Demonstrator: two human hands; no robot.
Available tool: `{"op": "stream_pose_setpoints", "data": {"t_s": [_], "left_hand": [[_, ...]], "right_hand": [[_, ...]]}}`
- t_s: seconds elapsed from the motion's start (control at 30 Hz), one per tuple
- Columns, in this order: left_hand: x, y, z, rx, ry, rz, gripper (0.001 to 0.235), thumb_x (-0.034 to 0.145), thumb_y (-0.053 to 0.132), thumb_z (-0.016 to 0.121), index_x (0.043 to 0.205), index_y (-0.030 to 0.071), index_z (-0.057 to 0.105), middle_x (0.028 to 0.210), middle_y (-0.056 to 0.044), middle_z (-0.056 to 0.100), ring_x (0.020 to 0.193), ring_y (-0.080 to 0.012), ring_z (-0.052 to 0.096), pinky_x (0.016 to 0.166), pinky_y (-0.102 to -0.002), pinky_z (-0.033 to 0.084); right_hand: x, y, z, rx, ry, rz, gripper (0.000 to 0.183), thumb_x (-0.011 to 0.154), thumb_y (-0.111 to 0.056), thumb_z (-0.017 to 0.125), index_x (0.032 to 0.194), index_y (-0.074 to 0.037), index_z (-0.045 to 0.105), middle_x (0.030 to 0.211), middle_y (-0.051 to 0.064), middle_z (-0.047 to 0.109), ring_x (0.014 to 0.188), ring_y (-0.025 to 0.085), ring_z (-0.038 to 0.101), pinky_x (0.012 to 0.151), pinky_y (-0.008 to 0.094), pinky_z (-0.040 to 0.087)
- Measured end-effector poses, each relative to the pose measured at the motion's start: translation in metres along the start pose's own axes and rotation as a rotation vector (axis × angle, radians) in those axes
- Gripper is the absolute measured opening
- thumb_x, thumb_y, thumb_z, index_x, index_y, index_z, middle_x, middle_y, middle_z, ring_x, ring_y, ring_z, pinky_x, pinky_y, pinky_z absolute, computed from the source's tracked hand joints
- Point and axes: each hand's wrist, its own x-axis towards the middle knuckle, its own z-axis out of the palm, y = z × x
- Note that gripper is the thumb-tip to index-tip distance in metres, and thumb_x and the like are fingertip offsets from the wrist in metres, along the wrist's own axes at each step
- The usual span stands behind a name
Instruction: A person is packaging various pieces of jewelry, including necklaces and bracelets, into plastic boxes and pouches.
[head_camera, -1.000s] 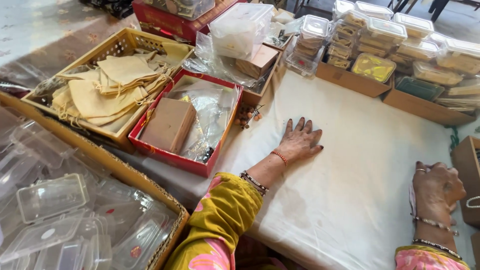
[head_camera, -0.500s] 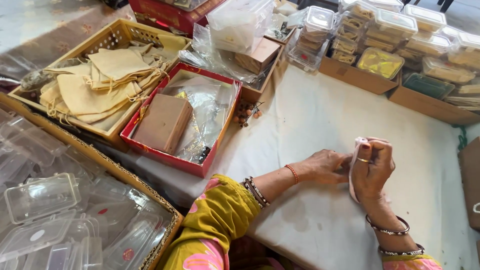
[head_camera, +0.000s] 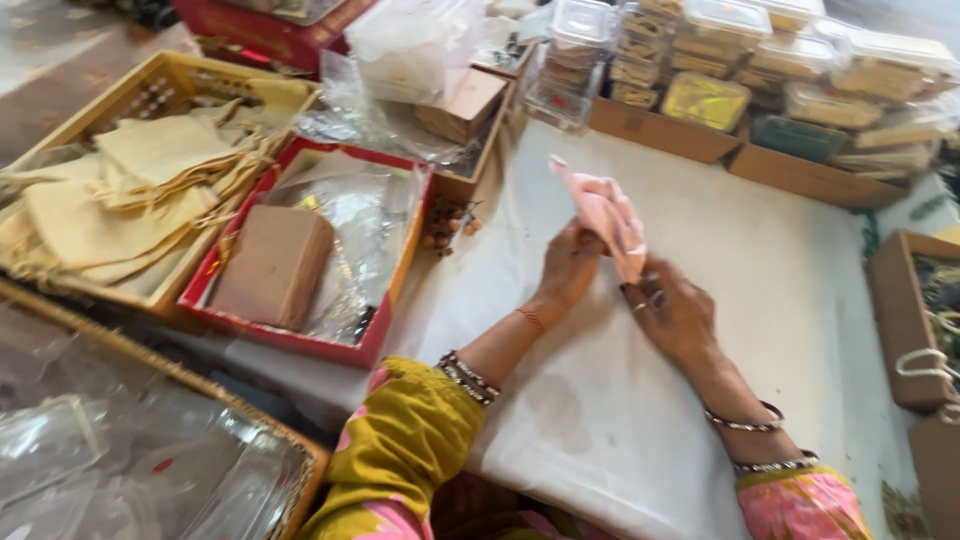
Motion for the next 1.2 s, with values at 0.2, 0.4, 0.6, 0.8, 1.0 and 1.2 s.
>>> {"op": "stream_pose_setpoints", "data": {"t_s": [0.2,0.4,0.6,0.8,1.0,1.2], "left_hand": [[-0.011,0.074,-0.009,0.172,-0.131,-0.299,0.031,0.095,0.031,0.065,0.116,0.011,0.071,0.099,-0.008,0.078,0.089,-0.0159,0.071,0.084,-0.032,0.054],[-0.026,0.007,0.010,0.486,-0.374,0.401,0.028,0.075,0.020,0.076,0.101,0.011,0.073,0.104,-0.014,0.073,0.095,-0.0321,0.069,0.083,-0.040,0.056],[-0.031,-0.020,0.008,0.294,-0.385,0.404,0.023,0.077,0.003,0.070,0.083,0.025,0.075,0.097,-0.003,0.079,0.097,-0.0256,0.074,0.083,-0.036,0.062],[-0.022,0.053,-0.006,0.652,-0.344,0.358,0.030,0.082,0.016,0.078,0.111,0.009,0.075,0.113,-0.012,0.074,0.102,-0.0327,0.069,0.093,-0.044,0.054],[-0.019,0.050,-0.016,0.763,-0.360,0.306,0.032,0.083,0.022,0.077,0.113,0.012,0.074,0.118,-0.010,0.074,0.119,-0.0297,0.064,0.105,-0.043,0.048],[-0.023,0.047,-0.016,0.898,-0.504,0.238,0.036,0.082,0.028,0.076,0.117,0.019,0.073,0.130,-0.005,0.067,0.133,-0.0258,0.053,0.113,-0.052,0.031]], "right_hand": [[0.008,0.064,0.027,0.572,0.096,-0.037,0.043,0.097,0.002,0.048,0.135,-0.007,0.065,0.107,0.011,0.073,0.097,0.023,0.070,0.090,0.036,0.057],[0.001,-0.024,-0.003,0.568,0.131,-0.504,0.059,0.084,-0.007,0.067,0.139,0.001,0.049,0.141,0.019,0.052,0.133,0.032,0.048,0.110,0.042,0.040],[-0.004,-0.004,0.007,0.429,0.095,-0.242,0.051,0.076,0.002,0.053,0.124,-0.005,0.069,0.124,0.011,0.071,0.115,0.028,0.072,0.102,0.035,0.055],[0.004,0.021,-0.013,-0.038,0.300,-0.088,0.038,0.088,0.001,0.064,0.123,-0.012,0.071,0.126,0.010,0.071,0.114,0.033,0.069,0.098,0.042,0.054],[0.011,0.060,-0.011,-0.264,0.083,-0.110,0.035,0.091,-0.030,0.072,0.123,-0.015,0.071,0.145,0.018,0.056,0.138,0.034,0.049,0.113,0.048,0.038],[0.008,0.061,-0.005,-0.328,0.037,-0.141,0.046,0.092,-0.039,0.070,0.127,-0.009,0.067,0.149,0.020,0.053,0.140,0.036,0.046,0.117,0.048,0.034]]}}
